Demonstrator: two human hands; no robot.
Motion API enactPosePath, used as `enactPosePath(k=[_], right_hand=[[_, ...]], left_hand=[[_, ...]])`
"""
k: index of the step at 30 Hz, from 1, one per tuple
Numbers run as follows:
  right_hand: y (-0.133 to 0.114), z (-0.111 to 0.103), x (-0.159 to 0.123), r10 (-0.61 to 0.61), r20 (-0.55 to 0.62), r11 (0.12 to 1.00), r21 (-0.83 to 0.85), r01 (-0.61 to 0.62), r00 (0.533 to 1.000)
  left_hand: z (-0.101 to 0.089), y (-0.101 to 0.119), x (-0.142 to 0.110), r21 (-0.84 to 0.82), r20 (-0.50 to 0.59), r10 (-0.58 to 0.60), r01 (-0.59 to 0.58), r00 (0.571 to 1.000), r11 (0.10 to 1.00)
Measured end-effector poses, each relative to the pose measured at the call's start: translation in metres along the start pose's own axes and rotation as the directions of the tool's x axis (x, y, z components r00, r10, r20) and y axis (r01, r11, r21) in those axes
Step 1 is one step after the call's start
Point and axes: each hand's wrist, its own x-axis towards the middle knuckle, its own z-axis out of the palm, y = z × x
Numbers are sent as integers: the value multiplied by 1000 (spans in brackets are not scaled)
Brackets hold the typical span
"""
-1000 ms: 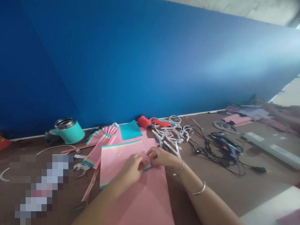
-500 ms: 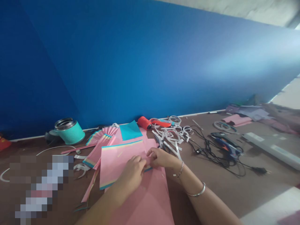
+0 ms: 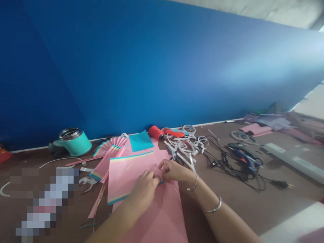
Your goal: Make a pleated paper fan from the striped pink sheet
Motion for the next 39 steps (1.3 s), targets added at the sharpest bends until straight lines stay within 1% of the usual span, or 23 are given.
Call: enactPosePath(k=[5, 13, 15, 22, 27, 32, 39], right_hand=[[-1, 1, -1, -7, -24, 1000, -27, 6, 1000], [1, 2, 0, 7, -17, 999, -32, -7, 1000], [1, 3, 0, 3, -27, 999, -49, -4, 1000], [1, 4, -2, -37, -77, 984, -174, 23, 996], [-1, 6, -7, -53, -161, 955, -296, 3, 985], [-7, 10, -10, -61, -231, 911, -410, -41, 971], [-13, 9, -15, -32, -257, 877, -471, -96, 966]], left_hand=[[3, 0, -3, 2, -12, -3, 3, 1000, 1000], [-10, 14, -3, 123, 106, -49, 36, 993, 992], [-11, 17, -3, 145, 121, -56, 38, 991, 989], [-5, 23, -1, 281, 165, -58, 10, 985, 960], [4, 22, -3, 324, 97, -14, -18, 995, 946], [9, 21, -5, 345, 7, 9, -11, 1000, 938], [0, 26, -8, 414, 19, 21, -27, 1000, 910]])
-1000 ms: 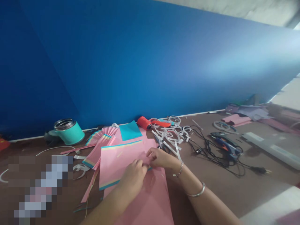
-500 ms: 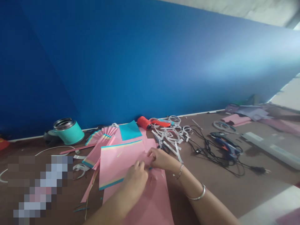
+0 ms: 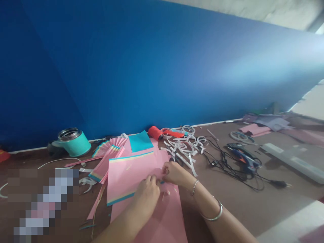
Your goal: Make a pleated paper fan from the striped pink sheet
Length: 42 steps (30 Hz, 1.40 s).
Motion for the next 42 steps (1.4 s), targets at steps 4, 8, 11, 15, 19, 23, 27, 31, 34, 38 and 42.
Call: enactPosePath(k=[4, 8, 11, 15, 19, 23, 27, 31, 34, 38, 42], right_hand=[[7, -7, 0, 28, -44, 998, -54, -31, 999], [23, -19, 6, 144, -258, 976, -121, -180, 955], [33, -23, 11, 188, -361, 952, -162, -259, 914], [34, -16, 13, 177, -362, 939, -216, -267, 915], [31, -11, 13, 183, -368, 923, -254, -288, 911], [33, -17, 12, 246, -367, 964, -7, -267, 897], [35, -24, 10, 277, -182, 895, 407, -184, 944], [30, -27, 5, 184, 34, 747, 645, -162, 982], [27, -28, 2, 118, 125, 738, 652, -172, 985], [28, -33, -3, 62, 356, 831, 499, -246, 932], [28, -42, -10, 5, 411, 898, 400, -185, 912]], left_hand=[[-3, 1, 0, -39, 38, -14, 15, 999, 999], [-1, 0, 1, -102, 58, -2, 8, 998, 995], [-3, -3, 3, -125, 88, -2, 13, 996, 992], [-7, -7, 6, -172, 122, -25, 46, 992, 984], [-2, -10, 7, -219, 108, -72, 94, 992, 971], [9, -13, 9, -269, 46, -105, 114, 993, 956], [15, -18, 12, -278, 36, -165, 169, 986, 946], [17, -22, 14, -301, 4, -204, 195, 979, 934], [18, -24, 14, -317, -31, -167, 149, 986, 937], [20, -25, 13, -303, -48, -152, 131, 987, 944], [24, -25, 12, -292, -92, -181, 148, 979, 945]])
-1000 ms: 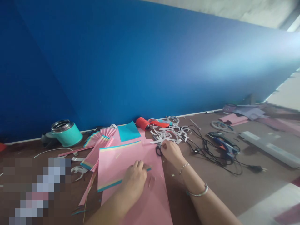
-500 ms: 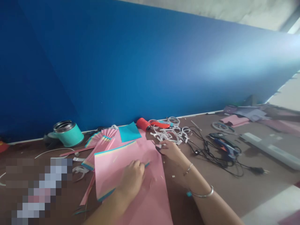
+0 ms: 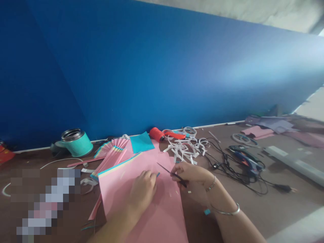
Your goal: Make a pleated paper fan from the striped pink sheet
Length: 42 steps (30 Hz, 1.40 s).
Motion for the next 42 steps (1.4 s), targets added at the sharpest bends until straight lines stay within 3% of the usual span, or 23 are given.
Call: enactPosePath(k=[8, 13, 17, 22, 28, 42], right_hand=[[2, 1, -3, -70, 151, 991, -100, 86, 986], [-1, 1, -7, -20, 221, 995, -87, 40, 975], [0, -4, -12, -31, 265, 997, -63, 49, 964], [3, -4, -8, -87, 257, 994, -41, 100, 962], [0, 6, -1, -29, 230, 999, -27, 36, 973], [0, 12, 3, 20, 198, 993, -117, 3, 980]], left_hand=[[4, -2, -1, -42, -59, -27, 25, 998, 999], [7, -2, 0, -40, -57, -5, 3, 998, 999], [11, -4, 1, -38, -112, -54, 50, 992, 998], [13, -3, 1, -33, -112, -68, 65, 991, 997], [6, 1, 3, 19, -18, -33, 33, 999, 999], [1, 4, 3, 48, -6, -14, 14, 1000, 999]])
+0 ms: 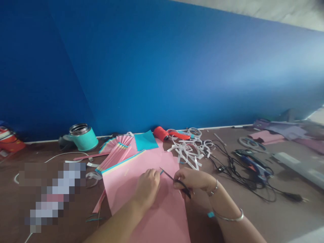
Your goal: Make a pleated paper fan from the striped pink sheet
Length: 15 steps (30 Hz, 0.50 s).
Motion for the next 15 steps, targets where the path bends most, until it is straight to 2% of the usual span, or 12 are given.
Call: enactPosePath(k=[5, 15], right_hand=[[4, -1, 2, -11, 16, 1000, 16, 10, 1000], [-4, -1, -2, 2, 23, 1000, 12, -2, 1000]], left_hand=[[-1, 1, 0, 2, 6, 3, -3, 1000, 1000], [-3, 2, 0, 6, 21, 1, -1, 1000, 1000]])
